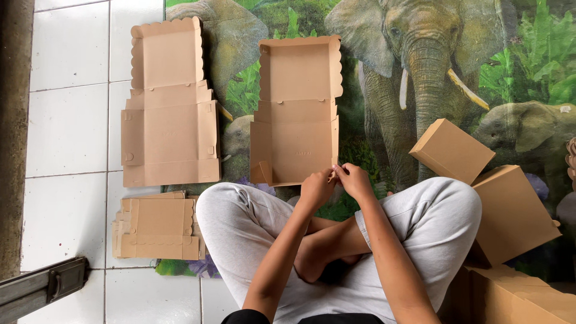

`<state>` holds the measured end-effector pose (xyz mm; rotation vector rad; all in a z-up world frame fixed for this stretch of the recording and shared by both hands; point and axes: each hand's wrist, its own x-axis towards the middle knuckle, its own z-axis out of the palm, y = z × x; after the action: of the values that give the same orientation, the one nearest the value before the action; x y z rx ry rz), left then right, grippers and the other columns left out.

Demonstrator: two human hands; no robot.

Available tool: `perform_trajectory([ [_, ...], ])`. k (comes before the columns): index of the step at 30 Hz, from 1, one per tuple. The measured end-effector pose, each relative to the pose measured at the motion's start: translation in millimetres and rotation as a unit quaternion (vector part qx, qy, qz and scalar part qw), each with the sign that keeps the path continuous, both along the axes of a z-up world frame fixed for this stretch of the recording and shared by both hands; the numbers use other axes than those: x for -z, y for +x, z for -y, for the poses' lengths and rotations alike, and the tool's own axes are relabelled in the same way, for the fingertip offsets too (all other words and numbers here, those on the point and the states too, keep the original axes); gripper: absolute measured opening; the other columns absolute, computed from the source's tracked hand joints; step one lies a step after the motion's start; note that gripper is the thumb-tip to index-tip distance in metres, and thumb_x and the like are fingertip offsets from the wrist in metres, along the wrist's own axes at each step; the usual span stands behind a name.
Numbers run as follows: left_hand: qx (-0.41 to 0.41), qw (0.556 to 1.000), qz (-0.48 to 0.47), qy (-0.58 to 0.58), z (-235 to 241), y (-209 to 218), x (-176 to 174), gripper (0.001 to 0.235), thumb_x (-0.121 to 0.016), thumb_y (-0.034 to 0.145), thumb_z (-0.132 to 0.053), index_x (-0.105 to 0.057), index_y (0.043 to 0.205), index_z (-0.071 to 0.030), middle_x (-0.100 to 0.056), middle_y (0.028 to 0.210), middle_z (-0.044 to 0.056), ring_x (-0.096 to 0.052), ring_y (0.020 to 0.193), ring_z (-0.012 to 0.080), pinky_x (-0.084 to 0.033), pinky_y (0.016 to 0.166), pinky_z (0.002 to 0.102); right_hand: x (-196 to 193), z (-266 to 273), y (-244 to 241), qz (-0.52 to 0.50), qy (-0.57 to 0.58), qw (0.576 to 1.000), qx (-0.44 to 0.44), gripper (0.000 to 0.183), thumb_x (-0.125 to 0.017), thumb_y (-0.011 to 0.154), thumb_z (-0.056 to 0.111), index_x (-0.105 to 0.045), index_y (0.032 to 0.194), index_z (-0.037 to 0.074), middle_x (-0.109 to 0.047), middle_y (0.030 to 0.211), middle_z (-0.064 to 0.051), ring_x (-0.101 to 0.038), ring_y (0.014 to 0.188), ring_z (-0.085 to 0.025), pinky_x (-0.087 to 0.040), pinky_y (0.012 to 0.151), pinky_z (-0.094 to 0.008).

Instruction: The person sits on the floor and assembles flat cardboard pieces into small boxes by hand. They fold the sides, tuck in the tabs, and secure the flaps to form the box structure, repeating the process for multiple units.

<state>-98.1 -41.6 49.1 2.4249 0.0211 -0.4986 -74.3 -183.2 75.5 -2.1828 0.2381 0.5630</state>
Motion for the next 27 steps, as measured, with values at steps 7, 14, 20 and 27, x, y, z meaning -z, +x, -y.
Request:
perform_trajectory([
  [7, -0.024, 0.999, -0.023, -0.036, -3, 5, -15, 0.027, -0.056, 0.095, -0.033, -0.074, 0.108, -0.018, -0.074, 0.082, 0.003, -0.073, 0.074, 0.0256, -0.058, 0.067, 0.038, 18, 7, 1, -0.036, -0.015, 0.999, -0.011, 0.028, -0.061, 0.094, 0.031, -0.074, 0.094, 0.007, -0.074, 0.076, -0.008, -0.07, 0.075, -0.023, -0.053, 0.068, -0.038],
  [14, -0.077, 0.995, -0.004, -0.064, -5, -1, -40, 0.022, -0.059, 0.092, -0.024, -0.075, 0.097, -0.009, -0.074, 0.08, 0.01, -0.072, 0.078, 0.034, -0.057, 0.07, 0.044, 71, 23, 5, -0.074, -0.003, 0.996, 0.046, 0.027, -0.065, 0.085, 0.033, -0.073, 0.084, 0.007, -0.072, 0.079, -0.01, -0.071, 0.076, -0.022, -0.054, 0.072, -0.037],
  [20, -0.115, 0.989, -0.018, -0.088, -6, 2, -33, 0.018, -0.062, 0.089, -0.023, -0.074, 0.092, -0.009, -0.073, 0.081, 0.011, -0.071, 0.081, 0.0352, -0.056, 0.07, 0.045, 107, 26, 8, -0.085, 0.025, 0.993, 0.075, 0.028, -0.063, 0.085, 0.029, -0.069, 0.081, 0.001, -0.067, 0.074, -0.012, -0.068, 0.073, -0.022, -0.051, 0.068, -0.036],
  [27, -0.109, 0.986, -0.037, -0.123, -8, 7, -21, 0.019, -0.061, 0.088, -0.02, -0.072, 0.099, -0.008, -0.074, 0.086, 0.011, -0.071, 0.086, 0.0344, -0.056, 0.075, 0.045, 94, 24, 10, -0.087, 0.013, 0.994, 0.066, 0.03, -0.064, 0.085, 0.032, -0.068, 0.076, 0.004, -0.066, 0.07, -0.012, -0.068, 0.07, -0.021, -0.049, 0.066, -0.034],
])
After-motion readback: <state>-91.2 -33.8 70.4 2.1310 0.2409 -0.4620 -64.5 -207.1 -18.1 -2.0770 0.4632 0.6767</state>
